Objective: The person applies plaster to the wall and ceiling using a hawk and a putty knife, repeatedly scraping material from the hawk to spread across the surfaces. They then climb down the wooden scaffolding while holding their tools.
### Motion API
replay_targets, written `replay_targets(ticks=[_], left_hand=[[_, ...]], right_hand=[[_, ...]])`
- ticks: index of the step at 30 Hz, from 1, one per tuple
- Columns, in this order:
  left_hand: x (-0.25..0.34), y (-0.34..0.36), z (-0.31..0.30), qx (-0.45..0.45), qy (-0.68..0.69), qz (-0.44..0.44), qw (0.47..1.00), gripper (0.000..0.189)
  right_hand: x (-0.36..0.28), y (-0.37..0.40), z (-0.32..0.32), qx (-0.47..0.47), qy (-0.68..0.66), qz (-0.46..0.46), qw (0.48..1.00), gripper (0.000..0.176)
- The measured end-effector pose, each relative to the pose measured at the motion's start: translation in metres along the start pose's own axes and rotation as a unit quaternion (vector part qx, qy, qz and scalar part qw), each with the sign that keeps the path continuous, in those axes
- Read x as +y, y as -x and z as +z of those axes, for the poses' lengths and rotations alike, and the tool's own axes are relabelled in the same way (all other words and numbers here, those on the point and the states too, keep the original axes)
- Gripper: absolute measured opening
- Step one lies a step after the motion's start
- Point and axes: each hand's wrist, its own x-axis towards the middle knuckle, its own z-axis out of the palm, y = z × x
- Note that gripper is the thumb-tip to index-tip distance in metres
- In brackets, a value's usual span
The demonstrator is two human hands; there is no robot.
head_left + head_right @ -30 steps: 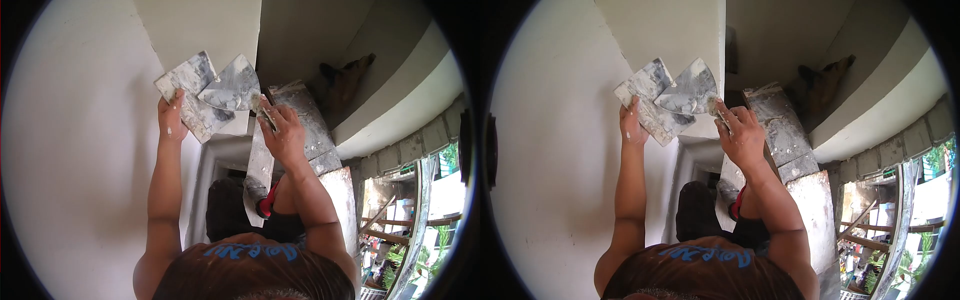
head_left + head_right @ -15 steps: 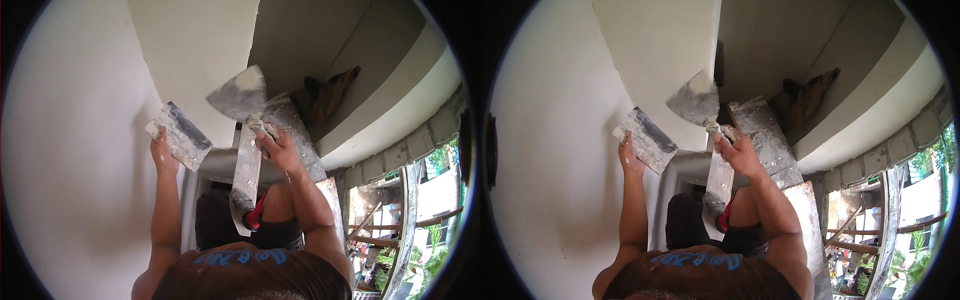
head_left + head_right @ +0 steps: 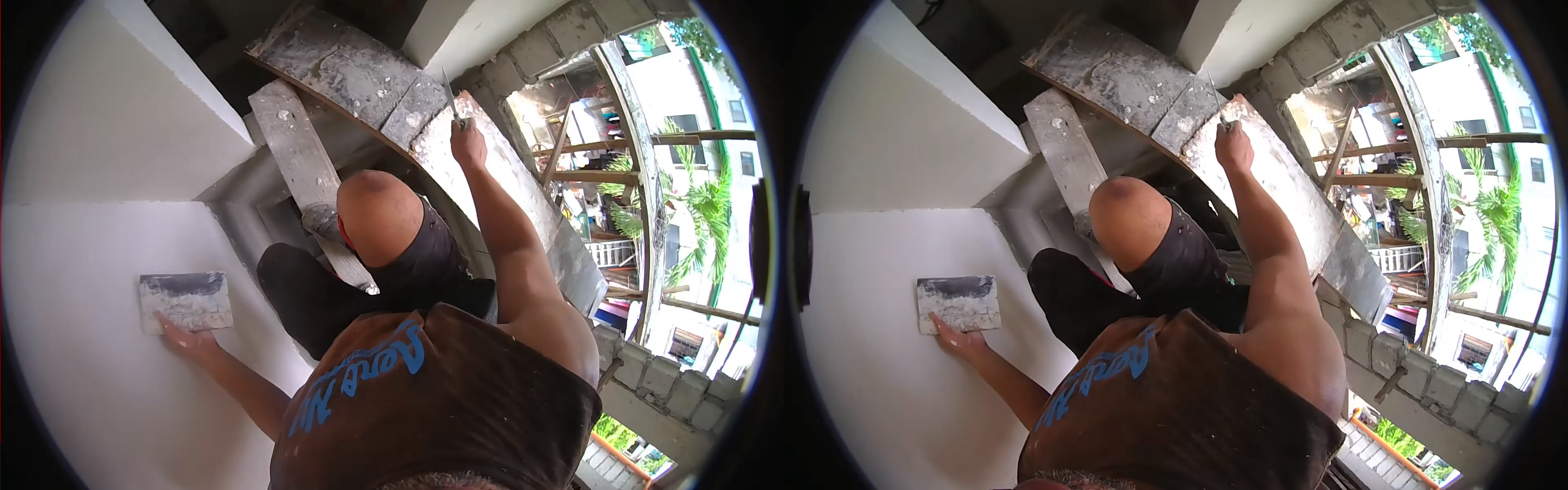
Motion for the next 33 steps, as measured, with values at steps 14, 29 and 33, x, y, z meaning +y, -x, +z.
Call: replay_targets(ticks=[14,29,33], left_hand=[[0.010,-0.035,0.069,-0.059,-0.114,-0.017,0.992,0.059],[0.074,-0.072,0.088,-0.178,-0.452,0.112,0.867,0.056],[0.115,-0.067,0.116,-0.156,-0.417,0.061,0.893,0.054]], right_hand=[[0.123,0.048,0.112,-0.111,-0.169,0.475,0.856,0.046],[0.153,0.039,0.135,0.180,-0.496,0.701,0.479,0.027],[0.149,0.035,0.123,0.142,-0.507,0.728,0.438,0.025]])
